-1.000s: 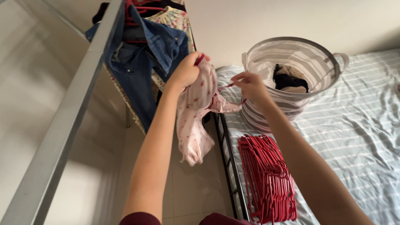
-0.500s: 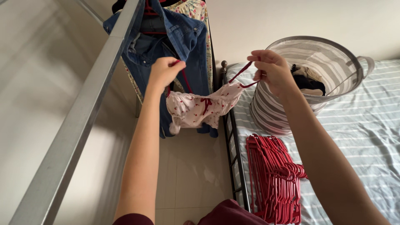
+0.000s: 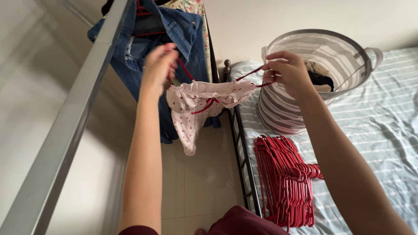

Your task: The person takes clothes from a laundry basket, places them on red hangers, and hangs them on a metal clothing rack. The person handles a patterned top, a white top, a beige shirt, a black top, and a beige shirt one at a time.

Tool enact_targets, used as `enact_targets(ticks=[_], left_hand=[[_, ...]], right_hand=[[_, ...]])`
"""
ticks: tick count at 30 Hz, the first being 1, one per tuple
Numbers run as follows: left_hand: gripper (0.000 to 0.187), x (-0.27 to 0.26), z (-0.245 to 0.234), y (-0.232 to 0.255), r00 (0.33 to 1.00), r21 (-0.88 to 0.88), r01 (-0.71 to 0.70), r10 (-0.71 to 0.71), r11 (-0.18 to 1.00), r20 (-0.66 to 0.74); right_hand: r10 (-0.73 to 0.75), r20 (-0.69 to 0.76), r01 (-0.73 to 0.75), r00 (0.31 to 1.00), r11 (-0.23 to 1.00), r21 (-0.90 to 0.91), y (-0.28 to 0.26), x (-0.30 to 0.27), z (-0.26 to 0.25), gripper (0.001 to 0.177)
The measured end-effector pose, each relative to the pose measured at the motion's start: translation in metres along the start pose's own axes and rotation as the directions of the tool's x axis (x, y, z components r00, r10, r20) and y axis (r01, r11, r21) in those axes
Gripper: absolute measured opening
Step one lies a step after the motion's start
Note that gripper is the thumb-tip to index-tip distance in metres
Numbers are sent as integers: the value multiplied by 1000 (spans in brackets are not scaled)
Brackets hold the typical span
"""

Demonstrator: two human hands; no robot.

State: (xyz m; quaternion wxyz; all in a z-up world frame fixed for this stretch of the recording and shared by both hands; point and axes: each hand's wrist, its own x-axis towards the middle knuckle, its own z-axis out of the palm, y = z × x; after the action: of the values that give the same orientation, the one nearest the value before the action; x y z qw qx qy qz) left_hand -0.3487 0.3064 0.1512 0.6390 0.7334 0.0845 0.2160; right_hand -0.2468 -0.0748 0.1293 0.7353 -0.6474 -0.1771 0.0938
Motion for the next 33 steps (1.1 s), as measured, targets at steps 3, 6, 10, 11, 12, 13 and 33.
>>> enact_targets(ticks=[3,6,10,11,12,13,33], left_hand=[[65,-15,47,-17,952,-10,41,-37,999,303],[82,-31,104,-42,895,-52,75,-44,996,444],[93,-54,165,-80,836,-243,259,-91,935,540],[93,-59,175,-90,818,-309,347,-125,885,562],[92,-62,184,-99,812,-321,340,-104,884,574],[91,-65,193,-109,806,-331,332,-83,883,586],[68,-158,245,-339,663,-118,584,-388,803,640]], right_hand=[[45,97,-60,994,986,153,-1,-7,13,29],[61,175,-109,983,954,278,7,-15,21,31],[83,213,-150,973,934,324,32,-36,14,35],[89,217,-163,972,923,349,41,-43,11,35],[84,215,-160,973,916,367,50,-49,6,36],[77,211,-156,974,909,386,58,-57,0,36],[242,-637,-310,732,951,5,307,-234,-92,32]])
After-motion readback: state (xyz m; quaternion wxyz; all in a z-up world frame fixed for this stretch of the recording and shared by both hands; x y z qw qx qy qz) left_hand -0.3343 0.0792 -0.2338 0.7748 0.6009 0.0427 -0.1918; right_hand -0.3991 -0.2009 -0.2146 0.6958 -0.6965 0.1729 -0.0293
